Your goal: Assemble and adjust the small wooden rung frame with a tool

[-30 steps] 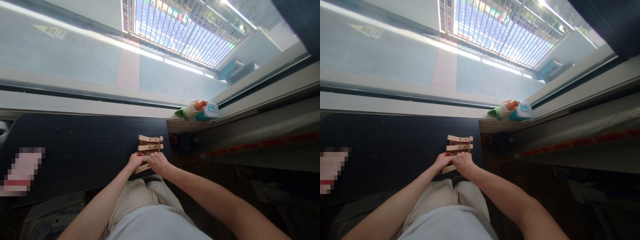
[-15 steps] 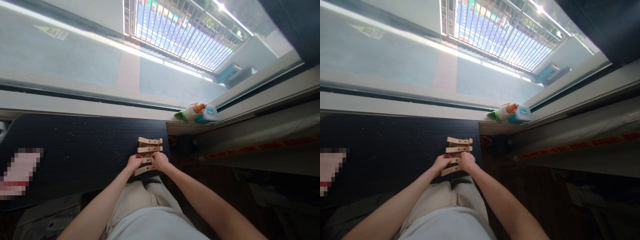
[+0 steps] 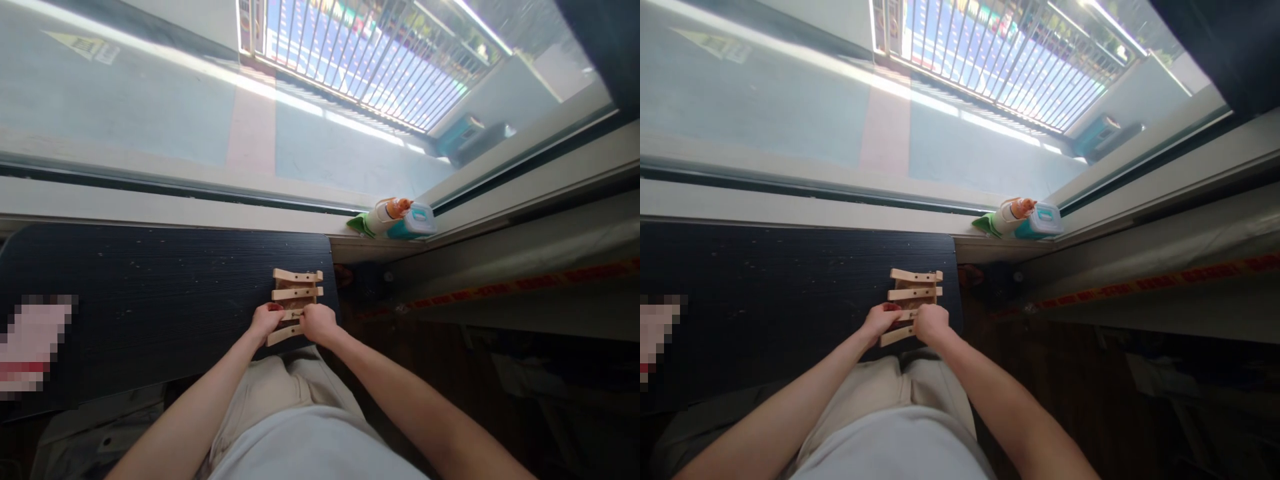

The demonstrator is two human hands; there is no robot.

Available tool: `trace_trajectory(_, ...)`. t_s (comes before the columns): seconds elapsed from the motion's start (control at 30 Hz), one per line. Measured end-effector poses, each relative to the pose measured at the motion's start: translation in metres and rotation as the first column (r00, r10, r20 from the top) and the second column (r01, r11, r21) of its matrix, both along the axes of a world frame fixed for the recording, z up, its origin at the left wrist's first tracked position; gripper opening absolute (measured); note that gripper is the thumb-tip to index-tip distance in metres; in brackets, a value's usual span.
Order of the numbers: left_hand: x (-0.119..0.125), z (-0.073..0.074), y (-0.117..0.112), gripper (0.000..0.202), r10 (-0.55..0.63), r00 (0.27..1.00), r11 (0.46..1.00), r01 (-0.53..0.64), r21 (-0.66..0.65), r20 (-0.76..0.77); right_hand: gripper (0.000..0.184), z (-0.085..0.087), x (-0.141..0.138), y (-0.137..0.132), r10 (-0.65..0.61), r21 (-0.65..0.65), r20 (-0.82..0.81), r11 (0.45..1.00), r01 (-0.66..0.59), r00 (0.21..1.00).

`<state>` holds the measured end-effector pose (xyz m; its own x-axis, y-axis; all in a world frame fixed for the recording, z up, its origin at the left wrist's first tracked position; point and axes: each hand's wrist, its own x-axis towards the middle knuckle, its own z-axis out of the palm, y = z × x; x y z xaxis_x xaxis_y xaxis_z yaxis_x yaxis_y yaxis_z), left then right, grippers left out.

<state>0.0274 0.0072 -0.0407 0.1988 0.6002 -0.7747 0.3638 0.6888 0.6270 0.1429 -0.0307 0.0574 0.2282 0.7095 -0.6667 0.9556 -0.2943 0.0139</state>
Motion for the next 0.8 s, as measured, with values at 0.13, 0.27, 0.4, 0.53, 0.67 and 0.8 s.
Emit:
trace_trajectory(0.13,-0.001,0.0,0.0,0.022,-0.049,0.999,0.999,0.048,0.013,0.013,0.029,0.007,0.03,-0.005,-0.176,-0.059,-0.192,0.984,0.167,0.965)
trace_trajectory(0.27,-0.004,-0.004,-0.002,0.026,-0.124,0.992,0.992,0.124,0.029,-0.014,0.028,0.022,0.041,-0.015,-0.093,0.088,-0.04,0.991,0.096,0.995)
trace_trajectory(0.4,-0.006,-0.006,-0.004,0.03,-0.207,0.976,0.977,0.21,0.035,-0.075,0.026,0.028,0.038,-0.023,0.121,0.122,0.049,0.984,-0.126,0.991)
trace_trajectory(0.53,-0.005,-0.002,-0.001,0.032,-0.287,0.934,0.949,0.308,0.07,-0.212,0.024,0.019,0.033,-0.026,0.204,0.156,0.075,0.964,-0.213,0.976)
trace_trajectory(0.67,-0.004,0.003,0.001,0.034,-0.335,0.89,0.924,0.375,0.078,-0.309,0.021,0.012,0.033,-0.026,0.273,0.172,0.075,0.944,-0.282,0.959)
trace_trajectory(0.8,-0.004,0.004,0.002,0.035,-0.36,0.874,0.909,0.408,0.088,-0.325,0.017,0.012,0.036,-0.028,0.346,0.174,0.072,0.919,-0.354,0.935)
